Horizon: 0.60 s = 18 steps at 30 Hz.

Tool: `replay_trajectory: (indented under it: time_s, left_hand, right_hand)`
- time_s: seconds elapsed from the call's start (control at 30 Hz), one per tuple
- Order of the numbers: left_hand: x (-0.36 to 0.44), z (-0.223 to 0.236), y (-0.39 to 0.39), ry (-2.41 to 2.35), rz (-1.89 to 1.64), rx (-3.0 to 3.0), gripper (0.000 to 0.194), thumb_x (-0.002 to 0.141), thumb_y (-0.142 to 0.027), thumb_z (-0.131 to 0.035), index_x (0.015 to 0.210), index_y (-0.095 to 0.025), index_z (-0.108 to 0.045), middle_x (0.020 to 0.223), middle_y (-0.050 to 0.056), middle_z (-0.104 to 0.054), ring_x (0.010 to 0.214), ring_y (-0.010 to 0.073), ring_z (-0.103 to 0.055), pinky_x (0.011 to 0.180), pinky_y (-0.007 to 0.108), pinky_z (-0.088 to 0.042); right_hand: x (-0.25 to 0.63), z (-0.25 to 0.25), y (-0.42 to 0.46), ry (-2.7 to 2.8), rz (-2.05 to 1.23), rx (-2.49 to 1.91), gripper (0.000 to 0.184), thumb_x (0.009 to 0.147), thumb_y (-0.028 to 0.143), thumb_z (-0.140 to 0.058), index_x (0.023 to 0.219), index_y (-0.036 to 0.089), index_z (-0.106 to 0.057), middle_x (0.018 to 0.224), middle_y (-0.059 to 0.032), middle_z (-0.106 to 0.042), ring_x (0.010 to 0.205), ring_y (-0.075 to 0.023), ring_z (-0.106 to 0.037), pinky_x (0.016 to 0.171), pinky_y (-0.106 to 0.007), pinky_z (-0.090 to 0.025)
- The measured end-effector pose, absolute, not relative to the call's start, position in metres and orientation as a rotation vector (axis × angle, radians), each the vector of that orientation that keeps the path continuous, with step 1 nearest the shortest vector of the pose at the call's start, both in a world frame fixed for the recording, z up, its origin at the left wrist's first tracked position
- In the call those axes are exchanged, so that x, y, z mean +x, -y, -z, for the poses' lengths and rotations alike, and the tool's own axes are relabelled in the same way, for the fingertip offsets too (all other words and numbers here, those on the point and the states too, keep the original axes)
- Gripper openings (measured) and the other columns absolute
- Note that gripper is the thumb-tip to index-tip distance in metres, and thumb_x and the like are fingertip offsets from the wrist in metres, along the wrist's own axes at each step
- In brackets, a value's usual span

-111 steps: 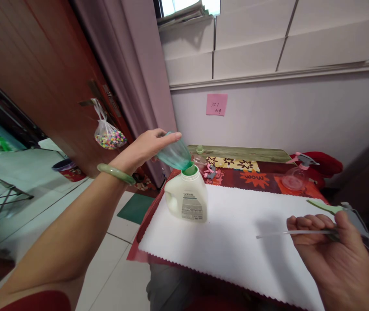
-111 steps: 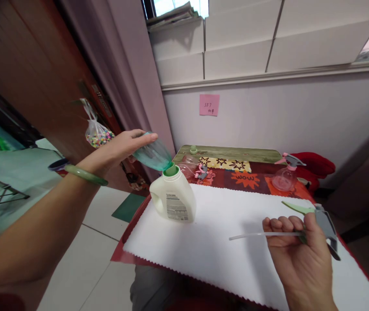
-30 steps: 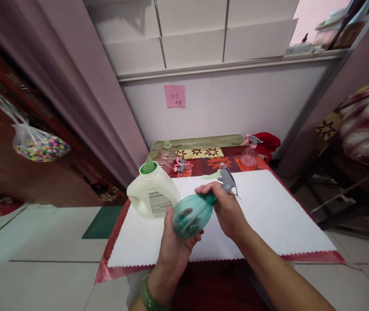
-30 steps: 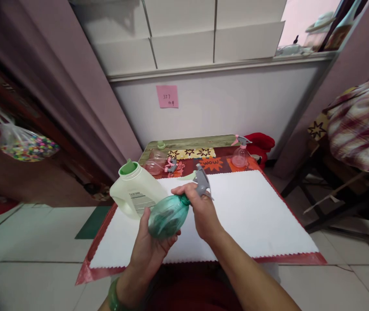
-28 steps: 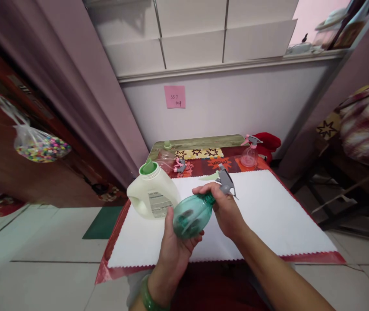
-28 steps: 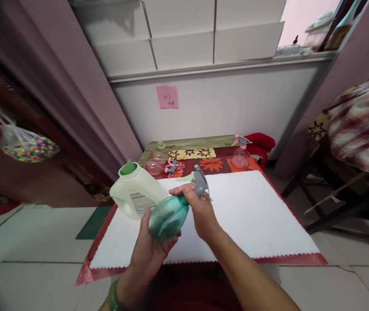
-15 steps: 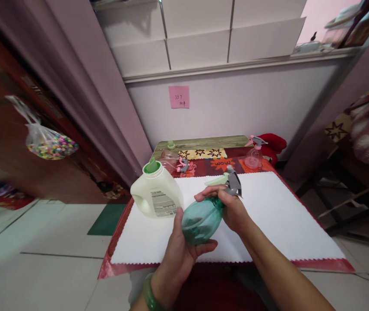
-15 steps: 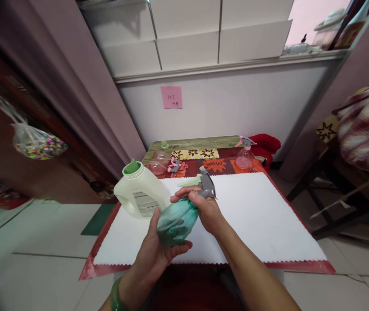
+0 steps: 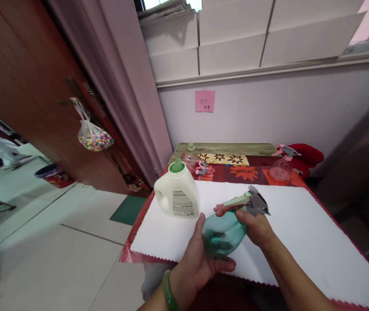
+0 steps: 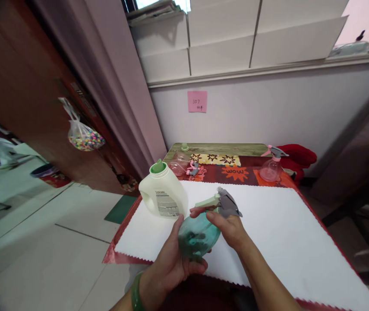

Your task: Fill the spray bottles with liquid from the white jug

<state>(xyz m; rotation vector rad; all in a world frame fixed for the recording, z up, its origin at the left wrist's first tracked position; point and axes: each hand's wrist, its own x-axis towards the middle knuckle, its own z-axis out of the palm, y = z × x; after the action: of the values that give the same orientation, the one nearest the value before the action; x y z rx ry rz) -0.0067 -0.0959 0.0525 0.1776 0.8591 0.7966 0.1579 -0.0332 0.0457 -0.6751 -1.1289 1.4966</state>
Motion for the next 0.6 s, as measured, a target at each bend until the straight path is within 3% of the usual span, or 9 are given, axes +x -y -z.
replay_trajectory:
  time_s: [0.1, 0.2, 0.27, 0.3, 0.37, 0.43, 0.5, 0.6]
  left_hand:
    - [-0.002, -0.053, 0.101, -0.912, -0.885, 0.261, 0.081, 0.087, -0.083, -0.044, 0.116, -0.010, -0.064, 0.079, 0.008, -0.067, 0.052, 0.0191, -0.064, 0.046, 0.030, -0.050]
    - [-0.001, -0.056, 0.106, -1.033, -1.229, 0.533, 0.062, 0.082, -0.067, -0.070, 0.119, -0.019, -0.060, 0.098, 0.008, -0.068, 0.070, 0.0184, -0.066, 0.056, 0.028, -0.052]
    - [-0.007, -0.057, 0.107, -1.110, -1.415, 0.898, 0.063, 0.072, -0.044, -0.087, 0.124, -0.025, -0.058, 0.121, 0.011, -0.066, 0.102, 0.0260, -0.068, 0.082, 0.037, -0.058]
    - [-0.011, -0.055, 0.106, -1.126, -1.440, 1.137, 0.060, 0.070, -0.035, -0.090, 0.122, -0.026, -0.061, 0.127, 0.012, -0.064, 0.116, 0.0307, -0.063, 0.097, 0.046, -0.054]
    - [-0.022, -0.049, 0.104, -1.096, -1.335, 1.634, 0.036, 0.076, -0.024, -0.084, 0.108, -0.027, -0.068, 0.127, 0.012, -0.066, 0.133, 0.0359, -0.054, 0.116, 0.061, -0.037]
    - [-0.031, -0.040, 0.101, -1.018, -1.194, 1.993, 0.017, 0.085, -0.020, -0.074, 0.099, -0.030, -0.070, 0.121, 0.011, -0.070, 0.139, 0.0358, -0.051, 0.121, 0.067, -0.024]
    - [-0.033, -0.030, 0.099, -0.994, -1.225, 2.124, 0.030, 0.083, -0.026, -0.079, 0.111, -0.032, -0.070, 0.132, 0.011, -0.067, 0.146, 0.0370, -0.044, 0.123, 0.068, -0.018]
    - [-0.024, -0.024, 0.096, -1.013, -1.579, 1.826, 0.086, 0.063, -0.057, -0.091, 0.138, -0.031, -0.058, 0.163, 0.014, -0.040, 0.158, 0.0422, -0.018, 0.126, 0.061, -0.017]
  right_hand:
    - [0.150, -0.045, 0.035, 0.961, -1.482, -0.723, 0.030, 0.074, 0.046, -0.085, 0.085, 0.019, -0.080, 0.091, -0.0132, -0.081, 0.098, -0.0324, -0.076, 0.094, -0.045, -0.058]
    - [0.143, -0.048, 0.034, 0.763, -1.457, -0.799, 0.029, 0.077, 0.046, -0.082, 0.086, 0.018, -0.080, 0.095, -0.0123, -0.081, 0.093, -0.0279, -0.076, 0.086, -0.038, -0.060]
    - [0.139, -0.051, 0.033, 0.575, -1.513, -0.840, 0.031, 0.079, 0.049, -0.079, 0.085, 0.018, -0.079, 0.093, -0.0110, -0.081, 0.087, -0.0260, -0.077, 0.081, -0.037, -0.061]
    - [0.137, -0.052, 0.033, 0.486, -1.563, -0.845, 0.031, 0.080, 0.049, -0.078, 0.084, 0.018, -0.078, 0.091, -0.0104, -0.081, 0.084, -0.0255, -0.077, 0.079, -0.037, -0.062]
    - [0.135, -0.053, 0.033, 0.370, -1.665, -0.816, 0.031, 0.080, 0.050, -0.077, 0.077, 0.019, -0.075, 0.086, -0.0084, -0.081, 0.081, -0.0244, -0.077, 0.079, -0.037, -0.062]
    - [0.133, -0.052, 0.034, 0.319, -1.733, -0.764, 0.030, 0.081, 0.049, -0.077, 0.069, 0.021, -0.072, 0.082, -0.0064, -0.080, 0.081, -0.0231, -0.076, 0.082, -0.037, -0.061]
    - [0.131, -0.051, 0.036, 0.300, -1.747, -0.738, 0.028, 0.080, 0.046, -0.077, 0.067, 0.022, -0.071, 0.082, -0.0058, -0.080, 0.083, -0.0225, -0.076, 0.085, -0.037, -0.060]
    - [0.126, -0.053, 0.040, 0.315, -1.660, -0.713, 0.023, 0.078, 0.043, -0.077, 0.071, 0.021, -0.073, 0.088, -0.0067, -0.081, 0.090, -0.0238, -0.076, 0.089, -0.038, -0.059]
